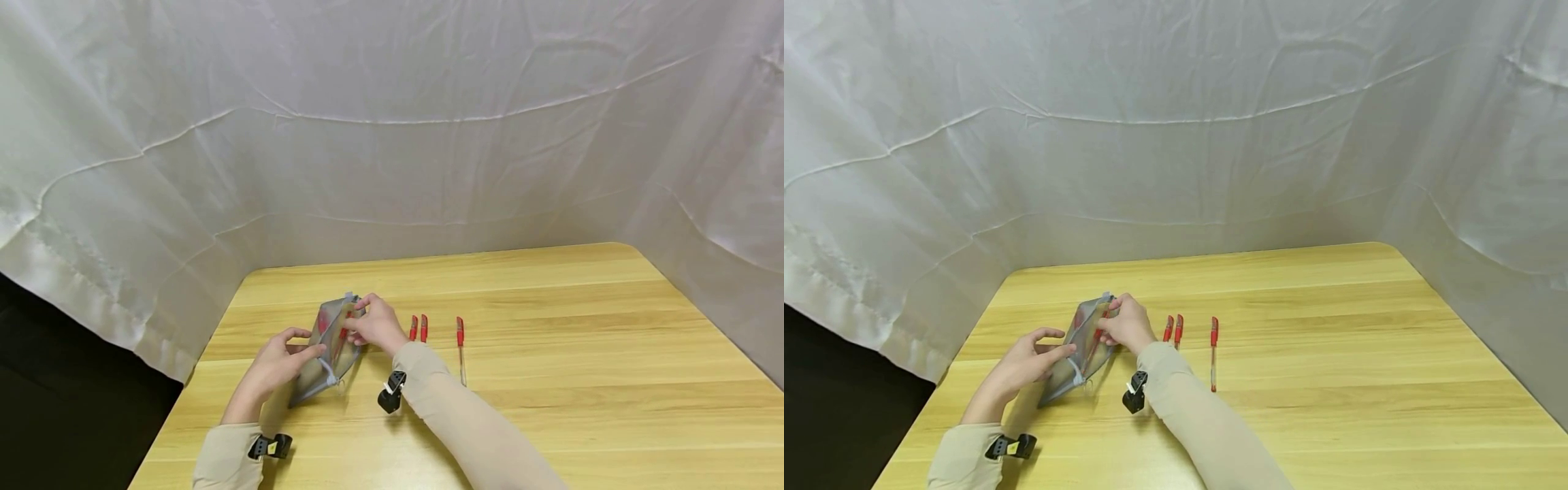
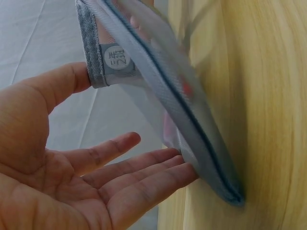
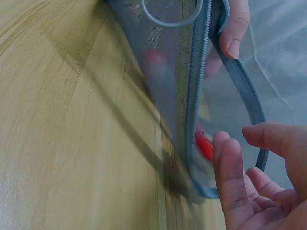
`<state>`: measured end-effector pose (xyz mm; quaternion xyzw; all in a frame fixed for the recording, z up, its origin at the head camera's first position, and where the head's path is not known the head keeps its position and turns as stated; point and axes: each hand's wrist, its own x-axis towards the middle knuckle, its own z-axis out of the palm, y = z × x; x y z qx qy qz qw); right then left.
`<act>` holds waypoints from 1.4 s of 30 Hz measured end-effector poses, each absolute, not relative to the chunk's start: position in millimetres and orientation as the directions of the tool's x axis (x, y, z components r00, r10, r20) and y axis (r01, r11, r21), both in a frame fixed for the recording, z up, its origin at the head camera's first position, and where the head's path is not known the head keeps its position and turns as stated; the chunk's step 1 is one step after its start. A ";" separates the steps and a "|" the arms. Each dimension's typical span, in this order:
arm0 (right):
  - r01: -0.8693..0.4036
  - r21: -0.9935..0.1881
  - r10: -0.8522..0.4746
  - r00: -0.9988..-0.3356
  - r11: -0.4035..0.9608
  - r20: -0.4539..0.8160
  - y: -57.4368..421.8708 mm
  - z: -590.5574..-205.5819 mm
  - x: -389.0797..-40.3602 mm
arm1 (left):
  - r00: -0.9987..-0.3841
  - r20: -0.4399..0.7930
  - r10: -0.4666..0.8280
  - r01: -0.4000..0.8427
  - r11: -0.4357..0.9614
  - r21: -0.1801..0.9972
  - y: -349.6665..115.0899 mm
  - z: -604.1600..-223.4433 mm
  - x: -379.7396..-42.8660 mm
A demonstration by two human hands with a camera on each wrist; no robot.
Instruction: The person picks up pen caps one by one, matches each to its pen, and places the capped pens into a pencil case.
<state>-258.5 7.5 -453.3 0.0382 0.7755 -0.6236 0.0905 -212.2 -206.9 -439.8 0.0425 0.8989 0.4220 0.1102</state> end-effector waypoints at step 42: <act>0.162 -0.940 -0.136 -0.968 0.299 -0.210 47.1 -441.1 -251.7 | -0.969 -0.186 0.165 -0.046 0.616 0.787 -206.5 -440.9 -212.2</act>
